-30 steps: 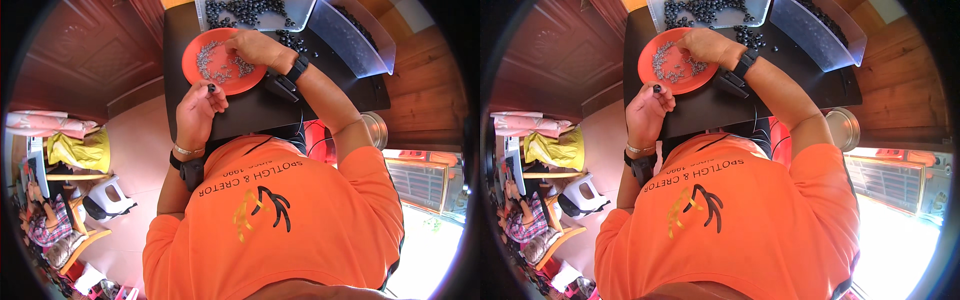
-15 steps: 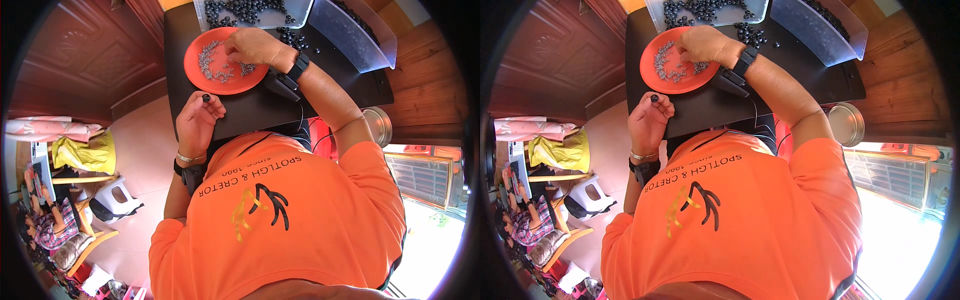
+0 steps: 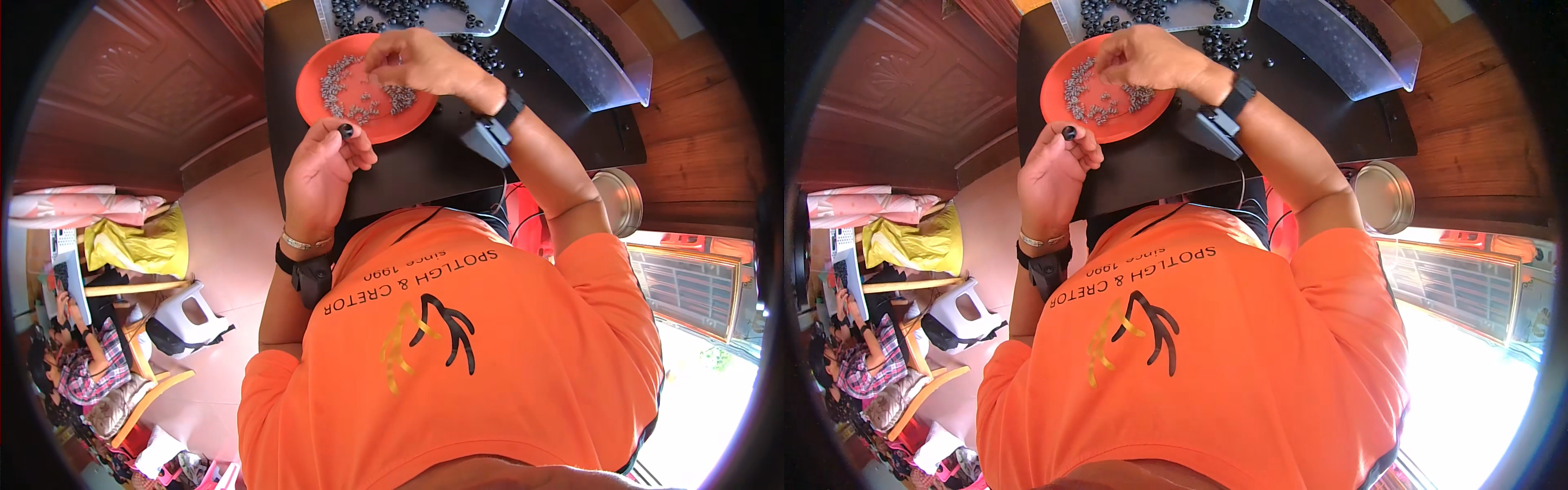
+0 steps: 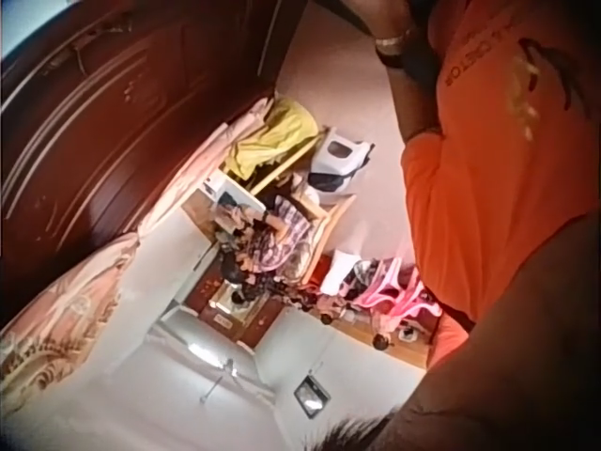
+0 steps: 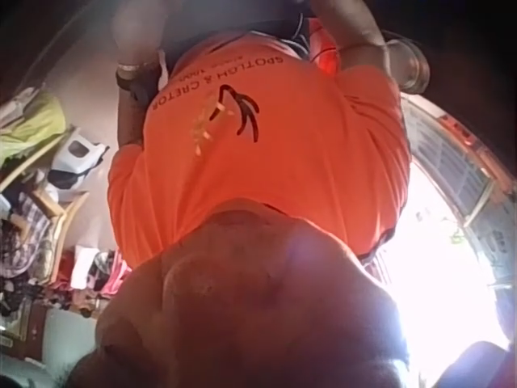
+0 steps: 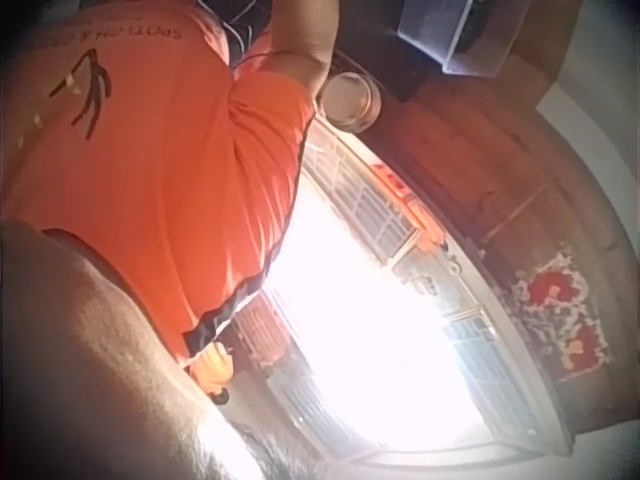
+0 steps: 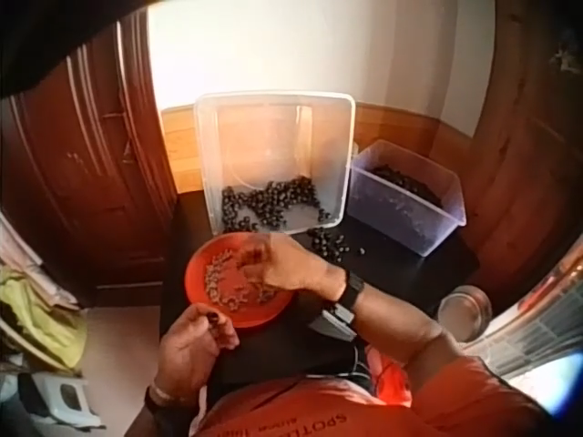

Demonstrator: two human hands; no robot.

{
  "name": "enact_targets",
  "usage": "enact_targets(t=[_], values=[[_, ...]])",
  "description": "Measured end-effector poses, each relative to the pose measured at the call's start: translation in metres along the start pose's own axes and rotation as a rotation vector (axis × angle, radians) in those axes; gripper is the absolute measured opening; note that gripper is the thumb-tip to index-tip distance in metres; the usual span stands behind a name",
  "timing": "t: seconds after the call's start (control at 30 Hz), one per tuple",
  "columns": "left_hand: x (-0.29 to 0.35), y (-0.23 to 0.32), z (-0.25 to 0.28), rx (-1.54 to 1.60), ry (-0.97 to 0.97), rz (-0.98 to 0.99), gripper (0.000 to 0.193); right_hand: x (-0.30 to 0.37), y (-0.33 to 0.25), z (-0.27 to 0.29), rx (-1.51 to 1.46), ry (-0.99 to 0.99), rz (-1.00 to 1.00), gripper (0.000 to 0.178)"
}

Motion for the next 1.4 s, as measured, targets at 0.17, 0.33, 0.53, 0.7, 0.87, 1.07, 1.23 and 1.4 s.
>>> enact_targets(t=[0.17, 0.33, 0.53, 0.7, 0.87, 1.07, 1.23, 1.4], values=[[-0.006, 0.006, -0.019, -0.047, -0.050, -0.046, 0.019, 0.035, -0.047, 0.005, -0.790, 0.016, 0.053, 0.008], [-0.011, -0.006, -0.032, 0.019, -0.105, 0.019, 0.020, 0.056, -0.062, 0.004, -0.767, 0.141, 0.194, 0.008], [-0.012, -0.017, -0.031, 0.097, -0.081, 0.063, 0.020, 0.062, -0.059, 0.008, -0.535, 0.247, 0.274, 0.008], [-0.012, -0.020, -0.029, 0.108, -0.078, 0.070, 0.022, 0.067, -0.056, 0.009, -0.488, 0.296, 0.279, 0.008], [-0.010, -0.020, -0.030, 0.141, -0.063, 0.069, 0.022, 0.070, -0.053, 0.005, -0.450, 0.291, 0.265, 0.010], [-0.011, -0.019, -0.027, 0.102, -0.067, 0.074, 0.022, 0.075, -0.055, 0.006, -0.334, 0.344, 0.343, 0.012], [-0.009, -0.024, -0.029, 0.191, -0.076, 0.137, 0.021, 0.082, -0.062, 0.004, -0.321, 0.282, 0.425, 0.015], [-0.009, -0.027, -0.027, 0.153, -0.131, 0.123, 0.022, 0.086, -0.066, 0.007, -0.275, 0.322, 0.419, 0.019]])
Point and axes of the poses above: each hand's wrist, its own x-axis away from the middle knuckle, its own z-axis out of the back of the hand, y = z × x, the point moved 9 cm from there along -x, towards the middle knuckle, and after that the axes turned 5 degrees about -x, right-handed, at the moved point
